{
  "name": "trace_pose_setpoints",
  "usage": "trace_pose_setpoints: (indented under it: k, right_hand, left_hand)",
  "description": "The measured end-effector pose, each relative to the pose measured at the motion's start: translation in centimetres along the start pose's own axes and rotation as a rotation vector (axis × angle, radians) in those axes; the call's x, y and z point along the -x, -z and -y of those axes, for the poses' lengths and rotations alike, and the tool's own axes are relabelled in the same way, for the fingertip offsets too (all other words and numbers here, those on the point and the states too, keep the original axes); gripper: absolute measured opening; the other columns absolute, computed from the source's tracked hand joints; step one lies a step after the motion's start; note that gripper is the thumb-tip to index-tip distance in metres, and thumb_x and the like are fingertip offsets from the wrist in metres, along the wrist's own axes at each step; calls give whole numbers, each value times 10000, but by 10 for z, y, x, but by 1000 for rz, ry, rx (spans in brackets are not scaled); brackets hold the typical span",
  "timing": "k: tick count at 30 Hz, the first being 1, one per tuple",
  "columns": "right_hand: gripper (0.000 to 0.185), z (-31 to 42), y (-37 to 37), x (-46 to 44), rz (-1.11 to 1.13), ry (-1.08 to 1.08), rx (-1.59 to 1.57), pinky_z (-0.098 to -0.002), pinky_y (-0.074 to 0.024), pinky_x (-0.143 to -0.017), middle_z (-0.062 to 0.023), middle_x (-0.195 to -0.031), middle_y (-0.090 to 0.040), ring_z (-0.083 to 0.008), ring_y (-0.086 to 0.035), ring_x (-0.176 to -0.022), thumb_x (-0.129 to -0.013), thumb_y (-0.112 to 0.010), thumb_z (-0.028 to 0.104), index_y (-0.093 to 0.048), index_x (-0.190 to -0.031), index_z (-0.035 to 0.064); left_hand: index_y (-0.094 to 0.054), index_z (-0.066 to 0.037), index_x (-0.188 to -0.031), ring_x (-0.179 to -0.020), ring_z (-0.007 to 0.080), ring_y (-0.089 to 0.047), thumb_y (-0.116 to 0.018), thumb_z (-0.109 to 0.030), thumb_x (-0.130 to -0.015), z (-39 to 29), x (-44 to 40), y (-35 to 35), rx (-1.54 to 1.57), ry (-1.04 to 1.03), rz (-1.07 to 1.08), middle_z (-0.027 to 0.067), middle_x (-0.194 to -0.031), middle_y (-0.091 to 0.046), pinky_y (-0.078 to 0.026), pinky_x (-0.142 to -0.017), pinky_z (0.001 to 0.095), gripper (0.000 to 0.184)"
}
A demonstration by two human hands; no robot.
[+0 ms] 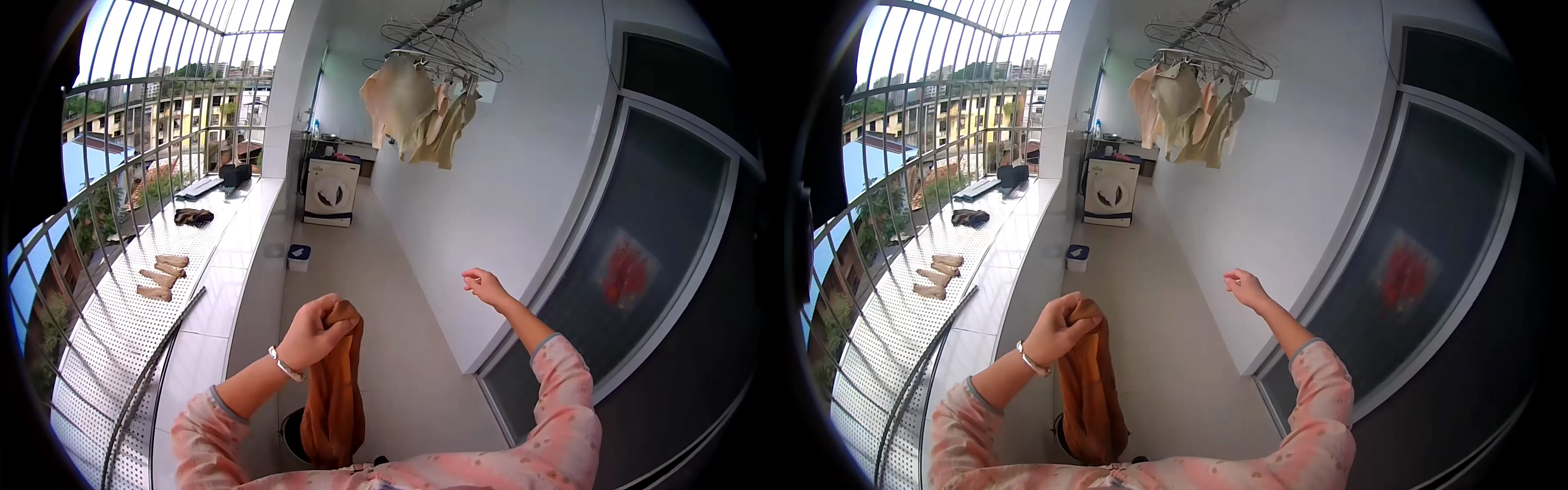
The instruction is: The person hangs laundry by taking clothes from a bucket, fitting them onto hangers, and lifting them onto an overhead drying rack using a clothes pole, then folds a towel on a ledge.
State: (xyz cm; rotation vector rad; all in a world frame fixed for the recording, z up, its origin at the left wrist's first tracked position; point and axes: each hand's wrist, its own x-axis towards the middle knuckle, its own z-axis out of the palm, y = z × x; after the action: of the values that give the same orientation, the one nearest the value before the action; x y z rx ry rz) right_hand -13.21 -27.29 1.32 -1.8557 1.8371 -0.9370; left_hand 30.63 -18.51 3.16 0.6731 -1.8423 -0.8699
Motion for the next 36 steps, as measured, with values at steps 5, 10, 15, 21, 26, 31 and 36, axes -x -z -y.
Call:
trace_pose_setpoints:
  k: [5, 10, 15, 21, 26, 31, 36]
  right_hand:
    - [380, -9, 23, -37, -179, 32, -22, -347, -479, -862, -116, -1132, -615, -218, -616, -1004, -946, -518, 329, -556, -1192, 42]
    - [536, -30, 143, -157, -468, 102, -18, -313, -462, -767, -85, -1177, -549, -176, -547, -1022, -959, -442, 488, -459, -1305, 78]
    - [618, 55, 298, -240, -644, 218, -251, -373, -482, -902, -118, -1332, -454, -239, -504, -1187, -954, -430, 513, -391, -1350, 40]
    - [649, 167, 398, -349, -1050, 593, -128, -461, -423, -976, -237, -1339, -483, -340, -456, -1264, -923, -498, 453, -428, -1319, -56]
    - [639, 228, 415, -426, -1008, 629, -22, -412, -442, -949, -210, -1214, -568, -308, -553, -1149, -876, -566, 468, -484, -1283, -17]
    - [597, 262, 394, -475, -744, 751, 178, -364, -500, -691, -124, -888, -658, -223, -629, -769, -843, -611, 502, -588, -1221, 40]
    - [385, 304, 337, -413, 6, 889, -596, -254, -258, -410, 20, -583, -378, -68, -321, -474, -953, -499, 350, -634, -1078, 12]
  left_hand:
    - [-549, -10, -809, -619, 52, -372, -652, -57, -846, -36, -11, 2, 45, -32, -84, -37, -657, -441, -357, -549, 226, 120]
    - [-571, 15, -878, -778, 63, -510, -606, -31, -860, -54, -43, 2, -41, -48, -220, 5, -815, -572, -422, -717, 210, 60]
    - [-562, 30, -913, -802, 91, -565, -591, -22, -837, -46, -77, -5, -415, 8, -406, 33, -839, -594, -448, -709, 231, 96]
    - [-546, 24, -822, -701, 63, -522, -613, -7, -811, -57, -84, -32, -394, 83, -649, 22, -755, -573, -429, -637, 218, 74]
    - [-551, 29, -818, -690, 69, -532, -621, -4, -802, -54, -77, -49, -511, 155, -777, 24, -746, -580, -436, -633, 222, 79]
    - [-566, 38, -834, -706, 76, -562, -623, 1, -802, -59, -90, -71, -467, 187, -751, 36, -767, -605, -455, -644, 219, 75]
    - [-573, 41, -831, -692, 74, -562, -634, 28, -792, -56, -97, -87, -338, 121, -761, 39, -758, -612, -458, -629, 218, 74]
